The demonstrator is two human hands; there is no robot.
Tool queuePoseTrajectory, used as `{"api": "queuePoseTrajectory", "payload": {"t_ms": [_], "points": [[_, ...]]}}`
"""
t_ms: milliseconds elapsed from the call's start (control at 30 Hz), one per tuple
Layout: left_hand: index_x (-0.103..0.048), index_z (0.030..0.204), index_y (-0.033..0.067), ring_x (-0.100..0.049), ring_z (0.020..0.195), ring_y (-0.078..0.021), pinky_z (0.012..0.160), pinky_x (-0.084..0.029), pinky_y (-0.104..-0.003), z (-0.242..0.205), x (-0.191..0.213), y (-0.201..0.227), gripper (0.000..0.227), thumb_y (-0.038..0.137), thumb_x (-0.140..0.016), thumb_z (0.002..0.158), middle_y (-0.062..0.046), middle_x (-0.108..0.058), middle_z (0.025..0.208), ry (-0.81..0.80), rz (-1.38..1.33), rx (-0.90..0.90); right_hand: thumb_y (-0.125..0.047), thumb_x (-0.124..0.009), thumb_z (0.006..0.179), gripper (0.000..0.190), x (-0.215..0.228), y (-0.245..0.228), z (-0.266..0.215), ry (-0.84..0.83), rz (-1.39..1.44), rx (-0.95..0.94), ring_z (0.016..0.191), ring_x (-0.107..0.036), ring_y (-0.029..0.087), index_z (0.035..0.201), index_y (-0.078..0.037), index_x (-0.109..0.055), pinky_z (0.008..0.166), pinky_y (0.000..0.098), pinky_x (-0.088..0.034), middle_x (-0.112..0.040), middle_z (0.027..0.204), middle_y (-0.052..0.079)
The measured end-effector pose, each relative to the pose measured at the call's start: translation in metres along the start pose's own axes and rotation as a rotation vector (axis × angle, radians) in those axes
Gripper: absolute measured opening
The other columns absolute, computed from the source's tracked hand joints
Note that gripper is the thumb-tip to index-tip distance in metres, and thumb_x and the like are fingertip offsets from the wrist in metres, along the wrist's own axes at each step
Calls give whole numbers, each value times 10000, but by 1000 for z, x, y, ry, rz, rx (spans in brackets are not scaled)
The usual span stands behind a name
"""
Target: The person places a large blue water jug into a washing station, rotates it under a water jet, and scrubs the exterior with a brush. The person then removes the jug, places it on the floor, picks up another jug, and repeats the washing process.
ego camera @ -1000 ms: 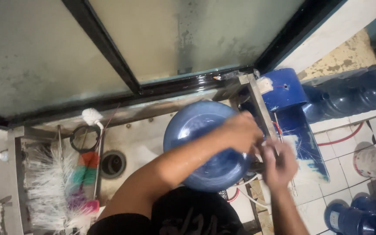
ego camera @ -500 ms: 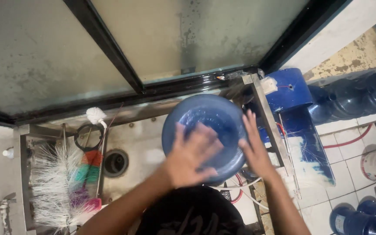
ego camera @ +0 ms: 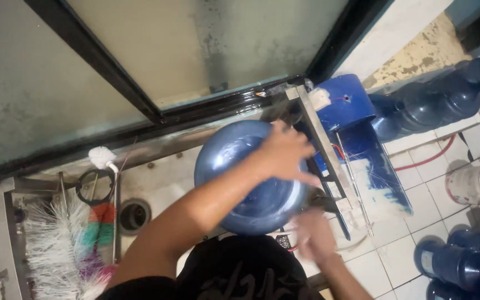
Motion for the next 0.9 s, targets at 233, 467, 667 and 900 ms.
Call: {"api": "queuePoseTrajectory", "payload": {"t_ms": [233,467,667,900], "points": [[-772,712,118,-688,775,-266,1082,-417,-419,-51,-46,78,460,535,-631,843,-84,-715,698,-259,-121,-368,-206,-594,1103,261,41,265,52,351,-244,-572,850,-647,200,1043,38,-664,759,360,-509,-698,943,165],[-717,1091,71,-590,1259,-284,1230,-365,-464,-152,-9,84,370,423,-683,982,-120,-664,1188,12,-220,-234,-367,-626,1059,457,-16,393,-1,-270,292,-1049,737,-632,263,1030,80,-717,653,397,-496,-689,877,230],[-587,1409,1,-391,1472,-399,1192,-208,-614,-198,37,35,735,495,-721,882,-222,-506,1513,374,-121,379,-220,-672,900,288,-16,408,40,-541,-297,-1016,807,-749,322,1036,8,-783,739,438,-573,-764,905,230],[-594,1396,10,-460,1456,-350,1205,-257,-573,-202,28,30,730,527,-705,892,-182,-544,1508,402,-136,354,-265,-707,867,333,-58,423,107,-1196,-733,-707,994,-753,347,1093,-43,-809,868,446,-585,-778,1078,196]]}}
Point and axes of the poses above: each hand's wrist, its own z-axis towards the middle knuckle, its own x-axis out of the back of the hand, y = z × x, the point moved 6 cm from there along z, towards the middle knuckle
